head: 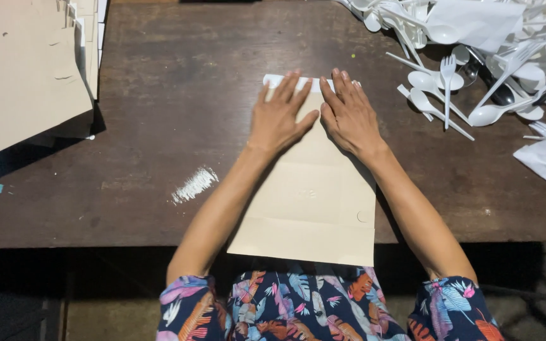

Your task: The person folds a flat cardboard sheet into a small rectangular box by creasing along pre-scored lines, tucking flaps, and securing tabs. The finished box is placed on top of a stack of similar boxes.

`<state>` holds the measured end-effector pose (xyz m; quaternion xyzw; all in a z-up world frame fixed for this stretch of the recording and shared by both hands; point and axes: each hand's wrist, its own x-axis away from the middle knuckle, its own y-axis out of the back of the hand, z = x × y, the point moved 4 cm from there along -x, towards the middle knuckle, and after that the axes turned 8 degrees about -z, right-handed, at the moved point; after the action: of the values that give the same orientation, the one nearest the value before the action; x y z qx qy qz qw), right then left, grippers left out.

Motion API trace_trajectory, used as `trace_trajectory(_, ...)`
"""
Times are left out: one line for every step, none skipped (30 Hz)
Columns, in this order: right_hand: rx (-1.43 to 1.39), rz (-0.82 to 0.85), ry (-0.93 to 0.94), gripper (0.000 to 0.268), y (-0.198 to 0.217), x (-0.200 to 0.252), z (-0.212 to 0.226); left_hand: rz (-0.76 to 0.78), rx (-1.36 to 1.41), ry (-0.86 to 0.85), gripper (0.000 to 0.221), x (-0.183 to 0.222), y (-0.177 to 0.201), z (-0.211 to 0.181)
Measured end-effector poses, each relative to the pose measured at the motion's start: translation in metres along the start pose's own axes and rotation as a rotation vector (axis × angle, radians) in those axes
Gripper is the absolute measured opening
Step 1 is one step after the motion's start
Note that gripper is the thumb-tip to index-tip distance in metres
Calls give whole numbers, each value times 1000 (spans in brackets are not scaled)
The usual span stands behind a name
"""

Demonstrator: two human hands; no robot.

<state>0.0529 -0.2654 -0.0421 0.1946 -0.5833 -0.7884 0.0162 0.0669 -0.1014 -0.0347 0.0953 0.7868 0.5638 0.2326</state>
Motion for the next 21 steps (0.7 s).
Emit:
trace_trajectory(0,13,-17,58,-1,0,-1,7,-15,10,75,3,7,8)
trace_trajectory(-1,11,-21,58,-1,-1,-1,9,-16,5,75,6,13,13)
trace_trajectory(2,7,-29,58,-1,-1,-1,3,-21,19,79,10,20,18)
trace_trajectory(7,6,-37,58,-1,-1,-1,-3,-23,34,83,14,26,23)
trace_trajectory(7,5,-41,58,-1,0,0,-1,-23,30,83,16,26,24)
trace_trajectory(10,6,-70,60,-2,1,-1,-5,-14,43,86,17,27,25)
trace_trajectory(14,6,-98,62,-2,1,-1,-9,-4,56,90,19,28,28)
trace_trajectory(17,5,-98,62,0,1,-3,-12,-3,54,90,18,27,26)
trace_trajectory(32,-16,-131,61,1,1,-6,-24,14,63,90,17,26,26)
trace_trajectory(45,-33,-158,60,2,1,-7,-35,29,81,90,19,25,27)
trace_trajectory(45,-30,-152,60,1,0,-3,-37,29,87,90,19,22,27)
trace_trajectory(70,-44,-184,63,1,-3,1,-54,30,84,90,19,20,28)
trace_trajectory(95,-58,-216,68,1,-5,4,-71,30,80,90,20,18,28)
trace_trajectory(90,-52,-220,68,-10,-15,12,-63,28,82,90,21,10,33)
trace_trajectory(5,-71,-110,64,-20,-26,23,-78,-53,35,86,22,2,36)
trace_trajectory(-75,-99,0,61,-26,-39,33,-102,-134,-18,83,19,-4,38)
trace_trajectory(-75,-103,-3,61,-16,-43,52,-102,-135,-23,83,20,-5,36)
trace_trajectory(-186,81,-41,71,-13,-48,71,-78,-162,-9,82,20,-7,37)
trace_trajectory(-296,266,-78,81,-9,-51,91,-55,-188,4,82,21,-8,37)
trace_trajectory(-298,264,-76,81,-12,-47,85,-56,-191,4,82,20,1,33)
trace_trajectory(-272,212,-31,82,-13,-45,79,-59,-106,49,76,20,9,30)
